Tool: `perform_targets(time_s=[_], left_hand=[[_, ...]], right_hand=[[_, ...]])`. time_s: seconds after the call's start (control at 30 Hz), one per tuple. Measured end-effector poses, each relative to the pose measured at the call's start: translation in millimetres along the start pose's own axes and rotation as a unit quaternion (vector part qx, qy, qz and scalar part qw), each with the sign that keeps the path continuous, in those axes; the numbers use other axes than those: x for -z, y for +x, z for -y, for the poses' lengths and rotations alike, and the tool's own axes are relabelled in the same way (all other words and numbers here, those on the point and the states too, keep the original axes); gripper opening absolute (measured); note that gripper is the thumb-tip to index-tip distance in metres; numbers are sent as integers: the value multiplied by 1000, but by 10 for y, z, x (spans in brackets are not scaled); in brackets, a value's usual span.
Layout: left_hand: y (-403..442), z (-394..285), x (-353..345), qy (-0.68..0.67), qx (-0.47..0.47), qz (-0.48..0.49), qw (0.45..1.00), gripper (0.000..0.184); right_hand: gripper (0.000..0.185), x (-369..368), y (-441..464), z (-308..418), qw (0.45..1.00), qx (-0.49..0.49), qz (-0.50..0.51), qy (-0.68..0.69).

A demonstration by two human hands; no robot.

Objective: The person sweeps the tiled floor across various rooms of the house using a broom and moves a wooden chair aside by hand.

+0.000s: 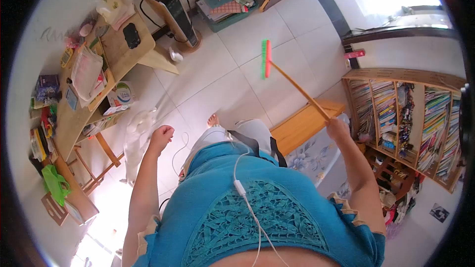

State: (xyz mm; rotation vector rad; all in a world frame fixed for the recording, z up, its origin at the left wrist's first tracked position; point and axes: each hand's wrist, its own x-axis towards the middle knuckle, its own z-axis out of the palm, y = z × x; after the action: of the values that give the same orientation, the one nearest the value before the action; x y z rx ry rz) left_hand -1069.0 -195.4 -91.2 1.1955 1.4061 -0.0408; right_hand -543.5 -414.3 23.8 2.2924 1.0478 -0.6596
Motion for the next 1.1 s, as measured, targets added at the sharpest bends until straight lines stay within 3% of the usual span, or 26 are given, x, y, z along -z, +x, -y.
perform_targets(time_s=[0.07,0.17,0.2,0.23,0.27,0.4,0.53,0.67,0.7,0.73,0.83,0.97,1.03,1.1], left_hand=[[-2,14,-33,-19,8,-11,1000,20],[-9,60,-86,-45,16,-36,998,20],[-28,48,-126,-55,17,-43,997,19],[-46,27,-174,-63,18,-50,997,19],[-84,-5,-226,-65,31,-65,995,19],[-265,-192,-516,-73,92,-118,986,19],[-492,-440,-1064,-98,139,-131,977,18],[-467,-821,-1644,-105,158,-111,976,16],[-444,-909,-1766,-105,150,-111,977,16],[-431,-1057,-1902,-129,144,-108,975,15],[-356,-1219,-2171,-133,126,-90,979,17],[-352,-1295,-2317,-123,97,-88,984,16],[-325,-1230,-2348,-129,101,-87,983,15],[-313,-1076,-2369,-129,102,-77,983,15]], right_hand=[[25,-42,54,114,998,-15,-7,64],[24,-309,425,394,984,174,-37,7],[23,-197,453,664,986,162,-48,8],[22,-359,684,756,974,216,-60,2],[20,-251,799,951,973,231,-9,8],[22,-367,1663,1357,960,278,27,4],[23,-223,2358,936,969,243,26,-46],[21,-32,2822,-432,984,163,68,40],[23,-250,3102,-938,981,192,40,1],[27,94,2909,-1143,993,83,49,65],[33,220,2920,-1870,997,34,6,71],[28,85,2707,-2284,998,39,-27,28],[24,89,2356,-2198,993,101,-37,57],[19,-72,2126,-1910,984,175,-6,-31]])
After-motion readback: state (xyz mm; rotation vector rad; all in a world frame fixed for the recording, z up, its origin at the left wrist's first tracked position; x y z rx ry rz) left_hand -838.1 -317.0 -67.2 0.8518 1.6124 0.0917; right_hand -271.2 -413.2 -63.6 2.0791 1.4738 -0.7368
